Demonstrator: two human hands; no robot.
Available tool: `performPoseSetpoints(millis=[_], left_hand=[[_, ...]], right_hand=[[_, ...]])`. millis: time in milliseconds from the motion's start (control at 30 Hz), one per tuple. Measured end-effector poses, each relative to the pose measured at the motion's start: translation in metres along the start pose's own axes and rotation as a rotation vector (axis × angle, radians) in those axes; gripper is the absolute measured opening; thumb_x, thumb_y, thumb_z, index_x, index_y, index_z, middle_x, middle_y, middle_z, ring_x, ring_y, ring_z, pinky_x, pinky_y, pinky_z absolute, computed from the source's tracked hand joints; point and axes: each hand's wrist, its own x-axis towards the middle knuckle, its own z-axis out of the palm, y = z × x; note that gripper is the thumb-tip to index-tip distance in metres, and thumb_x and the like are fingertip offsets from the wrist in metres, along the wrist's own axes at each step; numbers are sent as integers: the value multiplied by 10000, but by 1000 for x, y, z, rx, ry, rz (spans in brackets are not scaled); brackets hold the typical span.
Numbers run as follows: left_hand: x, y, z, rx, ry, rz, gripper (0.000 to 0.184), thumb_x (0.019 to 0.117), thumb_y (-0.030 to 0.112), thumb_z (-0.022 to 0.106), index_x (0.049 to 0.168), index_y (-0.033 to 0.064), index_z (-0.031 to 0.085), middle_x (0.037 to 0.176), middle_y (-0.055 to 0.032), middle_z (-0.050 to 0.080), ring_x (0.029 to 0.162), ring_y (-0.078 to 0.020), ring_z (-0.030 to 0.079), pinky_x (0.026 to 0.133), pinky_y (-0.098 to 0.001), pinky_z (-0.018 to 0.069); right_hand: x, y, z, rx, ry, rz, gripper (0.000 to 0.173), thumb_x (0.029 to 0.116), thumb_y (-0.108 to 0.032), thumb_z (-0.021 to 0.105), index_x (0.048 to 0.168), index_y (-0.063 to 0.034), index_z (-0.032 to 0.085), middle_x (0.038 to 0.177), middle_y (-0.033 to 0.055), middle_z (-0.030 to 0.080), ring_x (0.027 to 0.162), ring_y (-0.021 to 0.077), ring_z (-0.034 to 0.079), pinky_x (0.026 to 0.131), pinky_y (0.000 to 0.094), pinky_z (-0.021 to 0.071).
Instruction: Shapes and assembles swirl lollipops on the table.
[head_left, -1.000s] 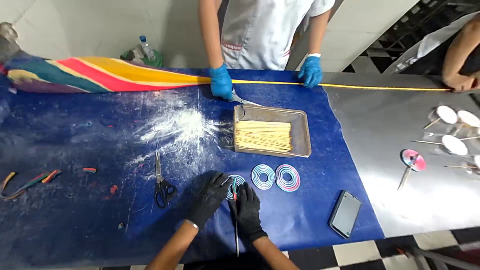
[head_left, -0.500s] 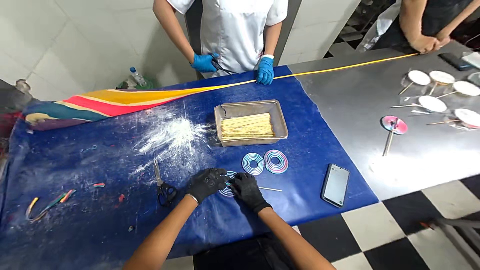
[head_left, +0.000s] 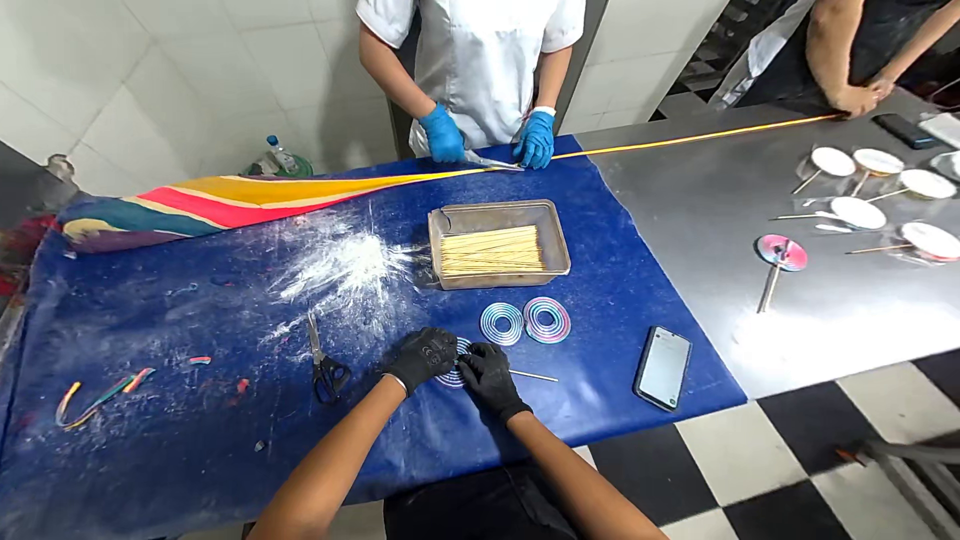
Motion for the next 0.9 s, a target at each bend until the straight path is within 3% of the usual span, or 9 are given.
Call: performPoseSetpoints(millis=[267, 400, 467, 533, 600, 733, 800, 867, 900], left_hand=[[8, 24, -25, -136, -173, -320, 307, 999, 283, 629, 1208, 69, 698, 1369, -135, 619, 1350, -316, 527, 1129, -525, 409], [15, 34, -39, -177, -221, -419, 277, 985, 232, 649, 1201, 65, 698, 1352, -160, 629, 1323, -349, 549, 1093, -557, 432], [6, 19, -25, -326, -40, -386, 264, 970, 253, 674, 1162, 80, 723, 1291, -132, 664, 1279, -314, 580, 1096, -528, 437], [-19, 4, -13, -626, 359, -415, 315, 1000, 259, 656, 1249, 73, 706, 1331, -119, 663, 1287, -269, 593, 1124, -485, 443], [-54, 6, -1, -782, 750, -528, 348, 1051, 267, 574, 1330, 74, 652, 1367, -108, 648, 1230, -232, 638, 1067, -464, 509], [-90, 33, 13, -849, 1038, -657, 365, 1065, 230, 522, 1352, 26, 619, 1335, -154, 654, 1223, -227, 631, 1069, -422, 494], [-92, 48, 15, -896, 1015, -626, 381, 1064, 235, 518, 1363, 15, 604, 1327, -153, 653, 1210, -199, 637, 1053, -397, 511], [-95, 58, 24, -937, 1005, -582, 399, 1040, 255, 533, 1332, -3, 622, 1284, -165, 668, 1162, -208, 654, 1010, -389, 540], [-100, 61, 31, -939, 1008, -579, 411, 1030, 257, 538, 1307, -30, 635, 1271, -193, 670, 1167, -244, 653, 1020, -401, 535]], right_hand=[[1, -14, 6, -19, 83, 87, 261, 950, -330, 632, 951, -128, 797, 1169, 146, 699, 1181, 355, 614, 983, 565, 475], [0, -15, -2, -43, 39, 66, 260, 978, -318, 624, 1010, -129, 800, 1185, 148, 698, 1173, 355, 622, 979, 558, 480], [-4, -17, -14, 23, 47, 86, 298, 1007, -306, 595, 1118, -94, 772, 1239, 144, 696, 1205, 346, 623, 1024, 559, 470], [0, -19, -33, 53, 162, 72, 359, 1033, -270, 522, 1244, -61, 723, 1314, 133, 685, 1269, 336, 611, 1092, 552, 446], [9, -17, -41, -53, 207, -98, 375, 1046, -295, 490, 1259, -81, 713, 1360, 73, 668, 1348, 283, 560, 1155, 504, 409], [55, -38, -19, -225, -233, -781, 673, 972, -632, 518, 1414, -133, 607, 1586, 84, 465, 1531, 301, 316, 1276, 492, 214], [75, -54, 4, -183, -477, -1011, 797, 855, -665, 676, 1392, -79, 625, 1538, 159, 508, 1513, 343, 340, 1286, 505, 163], [81, -88, -11, -279, -755, -984, 787, 806, -552, 800, 1381, -45, 620, 1484, 177, 551, 1461, 338, 411, 1260, 485, 217], [85, -126, -38, -517, -1011, -860, 774, 901, -447, 754, 1517, -71, 474, 1613, 134, 399, 1537, 288, 271, 1265, 446, 165]])
